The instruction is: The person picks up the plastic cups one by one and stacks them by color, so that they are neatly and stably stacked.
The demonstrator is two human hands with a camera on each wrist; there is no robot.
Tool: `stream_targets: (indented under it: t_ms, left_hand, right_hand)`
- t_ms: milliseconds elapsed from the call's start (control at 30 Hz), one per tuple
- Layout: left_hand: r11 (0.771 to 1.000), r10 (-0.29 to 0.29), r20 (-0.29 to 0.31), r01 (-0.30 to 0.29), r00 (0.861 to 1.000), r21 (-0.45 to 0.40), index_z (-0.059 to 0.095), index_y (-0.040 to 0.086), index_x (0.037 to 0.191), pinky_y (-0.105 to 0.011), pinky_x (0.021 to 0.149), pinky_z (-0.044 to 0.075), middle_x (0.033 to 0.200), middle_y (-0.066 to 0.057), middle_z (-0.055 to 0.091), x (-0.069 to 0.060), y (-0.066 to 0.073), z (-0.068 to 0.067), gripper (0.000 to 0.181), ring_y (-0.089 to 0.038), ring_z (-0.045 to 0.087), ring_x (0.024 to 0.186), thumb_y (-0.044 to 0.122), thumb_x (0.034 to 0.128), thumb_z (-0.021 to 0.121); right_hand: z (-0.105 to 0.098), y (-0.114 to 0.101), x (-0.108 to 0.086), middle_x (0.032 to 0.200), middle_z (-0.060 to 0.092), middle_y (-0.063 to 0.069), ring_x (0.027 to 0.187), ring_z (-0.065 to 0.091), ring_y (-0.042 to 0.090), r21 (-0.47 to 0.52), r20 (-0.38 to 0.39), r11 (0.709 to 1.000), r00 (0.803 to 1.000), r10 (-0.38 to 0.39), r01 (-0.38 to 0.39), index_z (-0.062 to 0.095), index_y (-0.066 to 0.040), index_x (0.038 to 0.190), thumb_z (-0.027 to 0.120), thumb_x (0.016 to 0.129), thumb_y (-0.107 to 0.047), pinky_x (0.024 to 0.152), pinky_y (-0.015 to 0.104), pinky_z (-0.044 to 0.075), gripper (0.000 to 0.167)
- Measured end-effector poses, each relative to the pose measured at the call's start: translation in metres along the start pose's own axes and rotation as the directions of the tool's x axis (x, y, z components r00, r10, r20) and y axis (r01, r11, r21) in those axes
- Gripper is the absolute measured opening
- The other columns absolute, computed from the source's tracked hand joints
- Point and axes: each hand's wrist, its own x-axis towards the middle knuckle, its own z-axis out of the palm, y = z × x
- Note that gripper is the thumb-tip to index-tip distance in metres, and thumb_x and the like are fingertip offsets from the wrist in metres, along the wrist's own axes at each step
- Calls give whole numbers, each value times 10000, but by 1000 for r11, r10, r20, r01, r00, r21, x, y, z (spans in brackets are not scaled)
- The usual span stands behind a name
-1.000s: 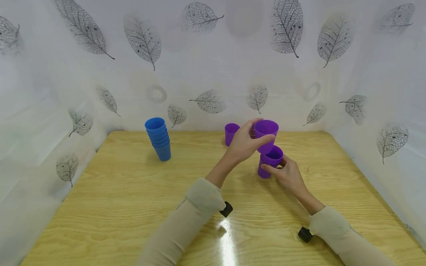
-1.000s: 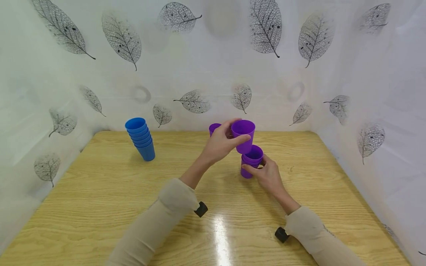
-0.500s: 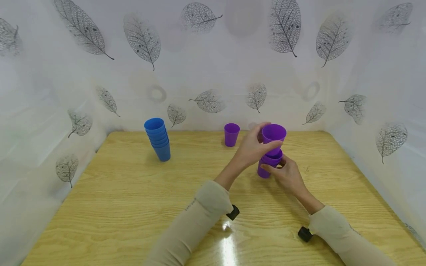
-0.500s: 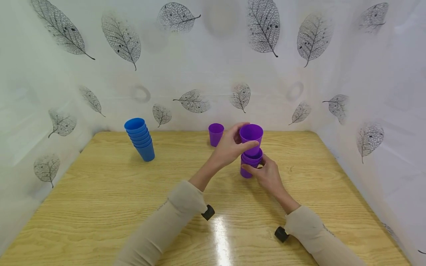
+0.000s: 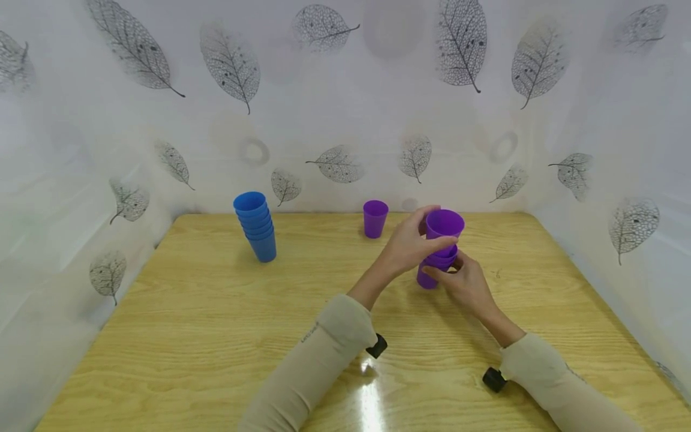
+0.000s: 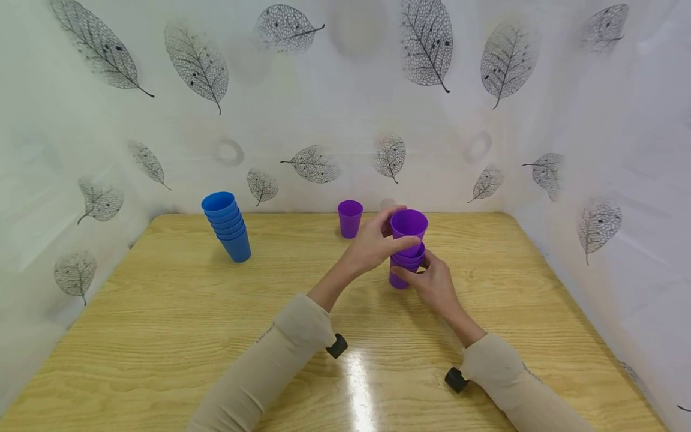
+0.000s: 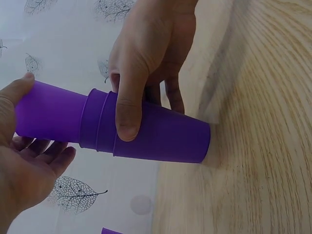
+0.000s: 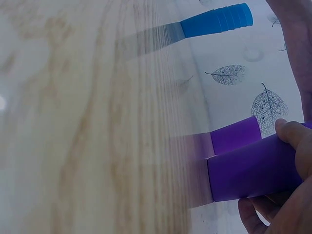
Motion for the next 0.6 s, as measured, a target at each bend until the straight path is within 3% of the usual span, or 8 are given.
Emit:
stream_targets:
  t_ms: [167, 467, 600]
  left_hand:
    - [996, 2, 10, -3, 1000, 86, 433, 130, 1571, -347, 1065, 495, 1533, -39, 523, 1, -1, 0, 783, -233, 545, 1351, 352, 914, 796]
    - [999, 31, -77, -30, 997, 20, 494, 80, 1518, -311, 1077, 479, 1486, -71, 569, 1, -12, -7, 653, -192, 564, 1323, 318, 964, 746]
    - [999, 45, -94, -44, 994, 20, 507, 63, 1500, -360, 1081, 488, 1475, -95, 574, 4, -16, -12, 618, -204, 574, 1307, 311, 978, 727]
  right_hand:
    - [1, -1, 0, 1247, 682, 205, 1071, 647, 248, -6, -7, 1000, 1000, 5, -5, 558, 24, 1401, 795, 936, -258, 811, 197, 559, 594]
    - [2, 1, 2, 1239, 686, 205, 1106, 648, 276, -11, -22, 1000, 1000, 4, -4, 573, 33, 1361, 804, 927, -256, 844, 177, 537, 571]
    - [3, 3, 3, 1225, 690, 209, 1099, 655, 295, -21, -31, 1000, 999, 12, -12, 580, 37, 1341, 817, 913, -266, 835, 177, 537, 576]
